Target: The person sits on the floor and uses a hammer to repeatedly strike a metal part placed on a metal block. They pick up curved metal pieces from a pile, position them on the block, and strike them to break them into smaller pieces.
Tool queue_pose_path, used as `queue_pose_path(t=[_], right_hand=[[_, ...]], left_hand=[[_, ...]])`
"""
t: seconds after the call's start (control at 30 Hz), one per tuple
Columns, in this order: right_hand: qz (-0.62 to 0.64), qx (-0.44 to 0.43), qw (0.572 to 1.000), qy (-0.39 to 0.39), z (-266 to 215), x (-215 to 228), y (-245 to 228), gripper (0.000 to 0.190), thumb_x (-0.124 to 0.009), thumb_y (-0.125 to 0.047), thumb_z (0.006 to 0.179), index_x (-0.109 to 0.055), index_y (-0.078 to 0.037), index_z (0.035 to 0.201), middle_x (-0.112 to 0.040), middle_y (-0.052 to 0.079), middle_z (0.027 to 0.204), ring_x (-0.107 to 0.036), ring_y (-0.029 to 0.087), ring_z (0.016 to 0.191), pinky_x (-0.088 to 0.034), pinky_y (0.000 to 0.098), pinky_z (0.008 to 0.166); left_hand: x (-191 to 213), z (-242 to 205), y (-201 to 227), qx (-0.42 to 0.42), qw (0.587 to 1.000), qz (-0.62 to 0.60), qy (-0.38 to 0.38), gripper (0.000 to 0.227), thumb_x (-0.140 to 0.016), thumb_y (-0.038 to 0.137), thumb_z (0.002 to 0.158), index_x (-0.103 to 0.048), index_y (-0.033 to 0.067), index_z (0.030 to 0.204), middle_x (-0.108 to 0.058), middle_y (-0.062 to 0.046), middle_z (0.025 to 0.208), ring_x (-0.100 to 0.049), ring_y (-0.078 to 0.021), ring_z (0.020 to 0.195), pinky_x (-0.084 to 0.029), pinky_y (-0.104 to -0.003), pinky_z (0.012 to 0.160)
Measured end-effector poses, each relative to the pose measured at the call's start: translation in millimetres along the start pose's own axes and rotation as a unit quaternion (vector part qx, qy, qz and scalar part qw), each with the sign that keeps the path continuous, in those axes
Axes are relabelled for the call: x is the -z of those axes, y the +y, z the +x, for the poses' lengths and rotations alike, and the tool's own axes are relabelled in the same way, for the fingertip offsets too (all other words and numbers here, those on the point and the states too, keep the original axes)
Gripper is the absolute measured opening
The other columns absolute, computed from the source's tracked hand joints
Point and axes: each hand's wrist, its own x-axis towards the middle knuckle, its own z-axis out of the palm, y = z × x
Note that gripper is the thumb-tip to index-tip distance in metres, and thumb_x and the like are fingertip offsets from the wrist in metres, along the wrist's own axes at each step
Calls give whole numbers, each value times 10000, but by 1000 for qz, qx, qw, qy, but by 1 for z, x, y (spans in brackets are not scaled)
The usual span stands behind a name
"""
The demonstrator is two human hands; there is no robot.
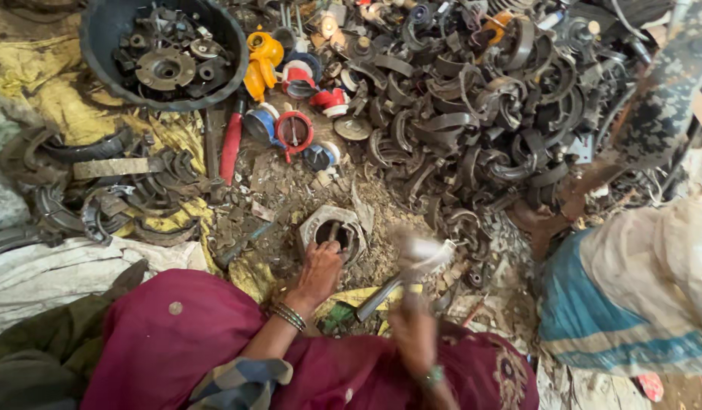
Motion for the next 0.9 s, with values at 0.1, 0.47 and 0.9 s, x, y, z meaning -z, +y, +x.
queue_pose_path(t=[0.1,0.47,0.9], right_hand=[[47,1,999,14,-6,-18,18,388,-736,-157,887,-517,-45,1188,-706,157,810,-685,242,656,-568,396,574],[394,207,841,308,7,144,-45,216,-677,-158,975,-583,-39,1129,-652,61,729,-647,124,547,-565,295,488],[145,-85,986,7,-21,13,-7,245,-730,-197,899,-594,-58,1048,-689,136,654,-653,207,501,-519,360,455]], left_hand=[[11,5,-1,-17,999,7,42,231,-651,84,750,-771,111,945,-653,-204,1242,-614,-308,1080,-409,-507,970],[23,6,8,2,999,-46,3,323,-676,123,776,-774,137,1083,-690,-119,1090,-606,-299,1127,-399,-518,1035],[13,0,-6,-16,999,-19,31,238,-619,80,761,-773,101,941,-671,-150,1016,-600,-323,1046,-446,-494,933]])
